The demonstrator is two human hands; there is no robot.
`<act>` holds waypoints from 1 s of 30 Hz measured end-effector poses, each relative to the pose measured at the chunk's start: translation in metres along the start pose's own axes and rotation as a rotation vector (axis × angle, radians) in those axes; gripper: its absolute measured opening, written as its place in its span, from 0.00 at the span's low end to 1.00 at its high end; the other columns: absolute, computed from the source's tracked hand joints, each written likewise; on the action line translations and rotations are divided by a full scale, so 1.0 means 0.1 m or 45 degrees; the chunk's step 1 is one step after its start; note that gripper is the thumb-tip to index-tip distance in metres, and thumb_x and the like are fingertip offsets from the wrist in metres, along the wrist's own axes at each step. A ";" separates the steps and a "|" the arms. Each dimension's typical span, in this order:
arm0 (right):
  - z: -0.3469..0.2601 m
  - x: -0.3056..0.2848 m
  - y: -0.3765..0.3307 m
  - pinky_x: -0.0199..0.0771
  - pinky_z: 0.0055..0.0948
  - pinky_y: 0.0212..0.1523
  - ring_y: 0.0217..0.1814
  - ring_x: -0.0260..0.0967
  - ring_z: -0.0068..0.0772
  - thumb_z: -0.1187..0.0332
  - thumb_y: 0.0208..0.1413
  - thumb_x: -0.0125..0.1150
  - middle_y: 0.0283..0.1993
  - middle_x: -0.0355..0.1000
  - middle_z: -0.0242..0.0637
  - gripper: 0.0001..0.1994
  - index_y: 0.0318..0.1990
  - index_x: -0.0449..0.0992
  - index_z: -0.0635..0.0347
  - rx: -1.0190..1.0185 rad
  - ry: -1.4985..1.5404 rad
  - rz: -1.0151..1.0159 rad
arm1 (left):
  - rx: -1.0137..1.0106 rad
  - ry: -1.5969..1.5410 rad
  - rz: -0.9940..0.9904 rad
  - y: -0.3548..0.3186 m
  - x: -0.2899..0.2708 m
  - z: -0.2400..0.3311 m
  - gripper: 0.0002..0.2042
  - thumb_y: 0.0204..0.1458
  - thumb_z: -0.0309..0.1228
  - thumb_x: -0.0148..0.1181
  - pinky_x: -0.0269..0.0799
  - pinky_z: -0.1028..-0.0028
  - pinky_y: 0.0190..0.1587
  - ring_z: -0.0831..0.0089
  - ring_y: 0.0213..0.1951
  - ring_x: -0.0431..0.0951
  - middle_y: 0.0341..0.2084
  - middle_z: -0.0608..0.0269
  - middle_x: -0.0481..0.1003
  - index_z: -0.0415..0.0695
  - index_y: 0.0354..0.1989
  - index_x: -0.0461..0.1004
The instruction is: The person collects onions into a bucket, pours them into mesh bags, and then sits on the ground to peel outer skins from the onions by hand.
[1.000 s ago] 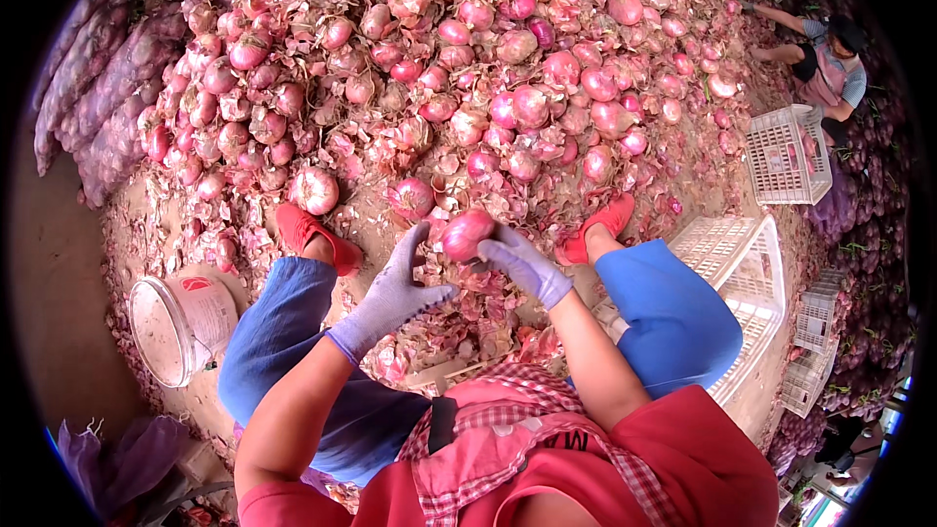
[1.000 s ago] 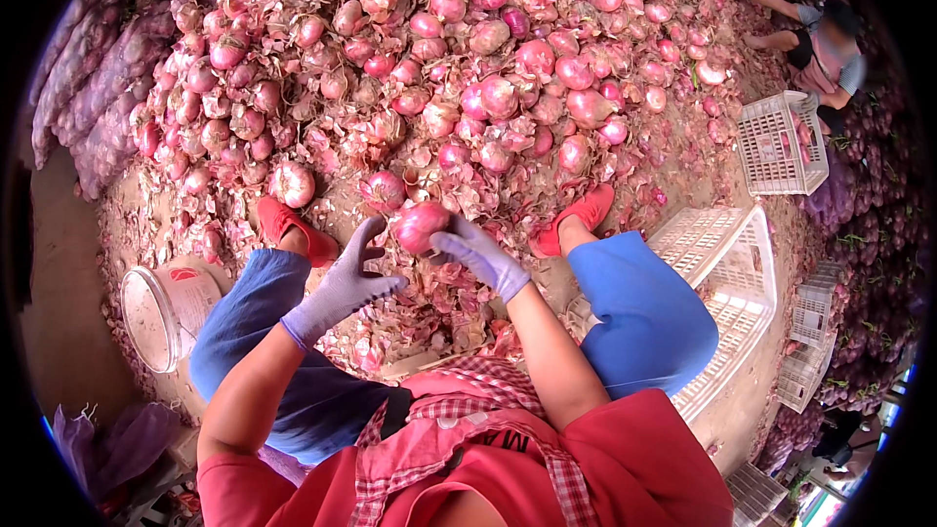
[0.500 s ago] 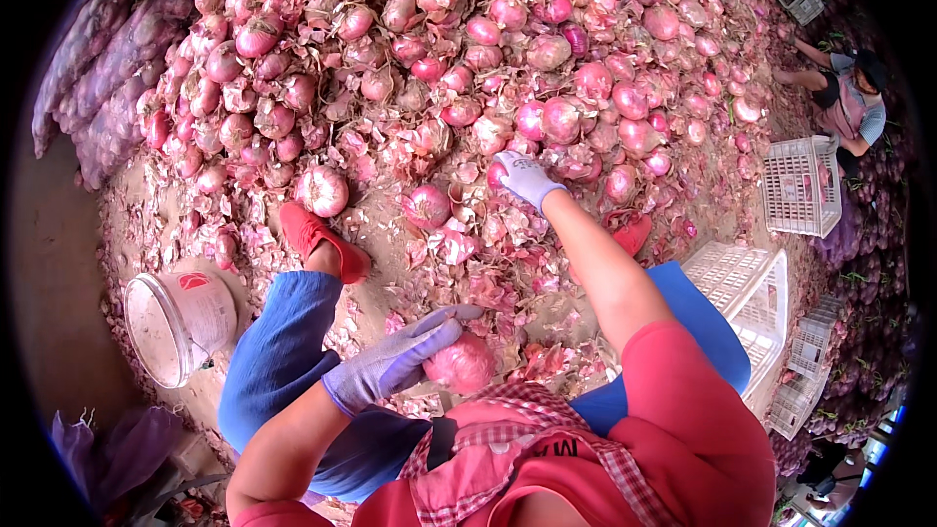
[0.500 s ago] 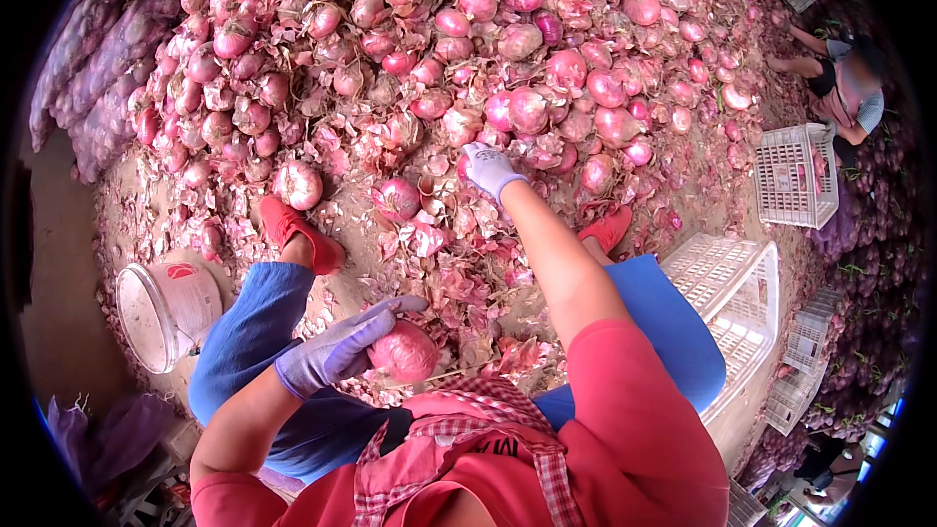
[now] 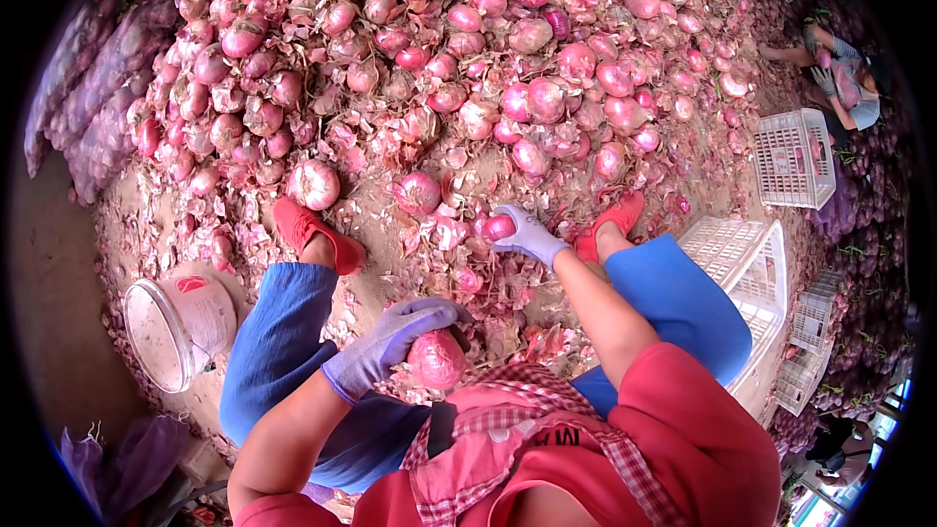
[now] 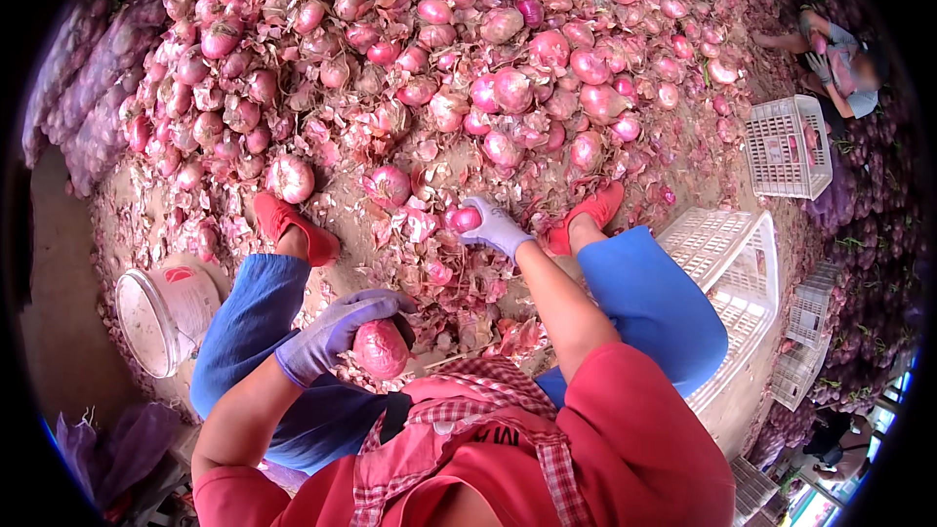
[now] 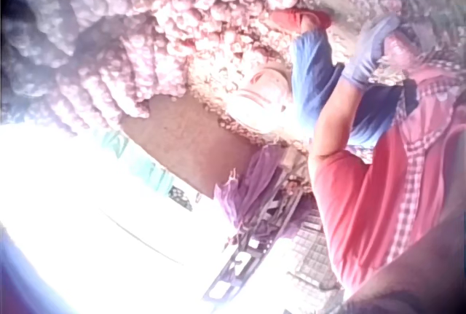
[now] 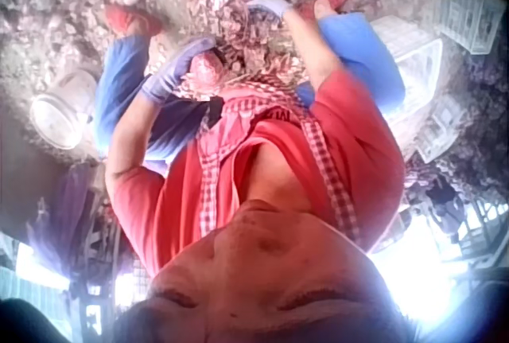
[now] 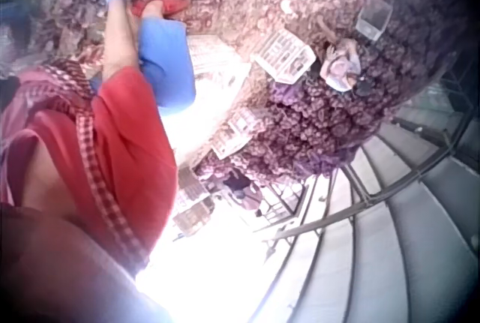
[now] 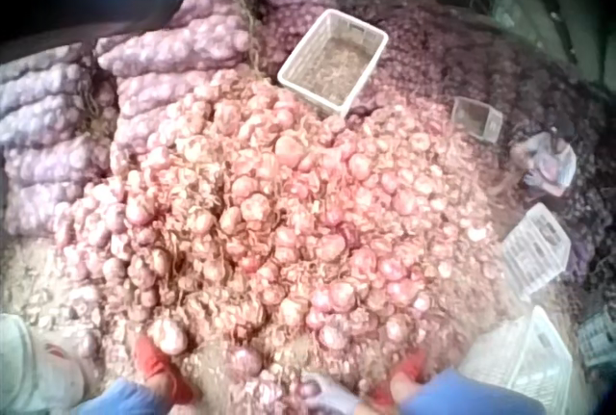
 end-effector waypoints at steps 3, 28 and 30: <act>-0.81 0.10 -0.39 0.58 0.30 0.61 0.65 0.50 0.32 0.75 0.33 0.72 0.65 0.46 0.37 0.47 0.63 0.49 0.56 -0.007 1.020 -0.028 | -0.115 -0.125 0.027 -0.02 -0.17 -0.22 0.27 0.55 0.48 0.48 0.71 0.73 0.43 0.69 0.41 0.75 0.43 0.51 0.72 0.36 0.53 0.63; -1.84 -1.93 -2.90 0.65 0.25 0.50 0.50 0.63 0.31 0.66 0.46 0.57 0.49 0.64 0.37 0.24 0.54 0.64 0.60 -0.462 0.888 0.963 | 0.368 -0.157 0.038 -0.05 0.28 0.74 0.23 0.54 0.37 0.52 0.71 0.72 0.43 0.68 0.39 0.75 0.36 0.55 0.74 0.38 0.55 0.61; -1.71 -2.54 -3.62 0.61 0.27 0.54 0.53 0.61 0.33 0.65 0.46 0.56 0.51 0.63 0.39 0.25 0.54 0.64 0.61 -0.324 0.361 1.276 | 0.327 -0.322 0.210 -0.16 0.17 0.76 0.20 0.55 0.39 0.48 0.76 0.67 0.35 0.63 0.31 0.77 0.32 0.53 0.74 0.36 0.51 0.64</act>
Point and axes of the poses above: each hand's wrist, its own y-axis towards the middle knuckle, its own x-axis out of the palm, z = x × y, the point moved 9 cm from there along y, towards the middle knuckle
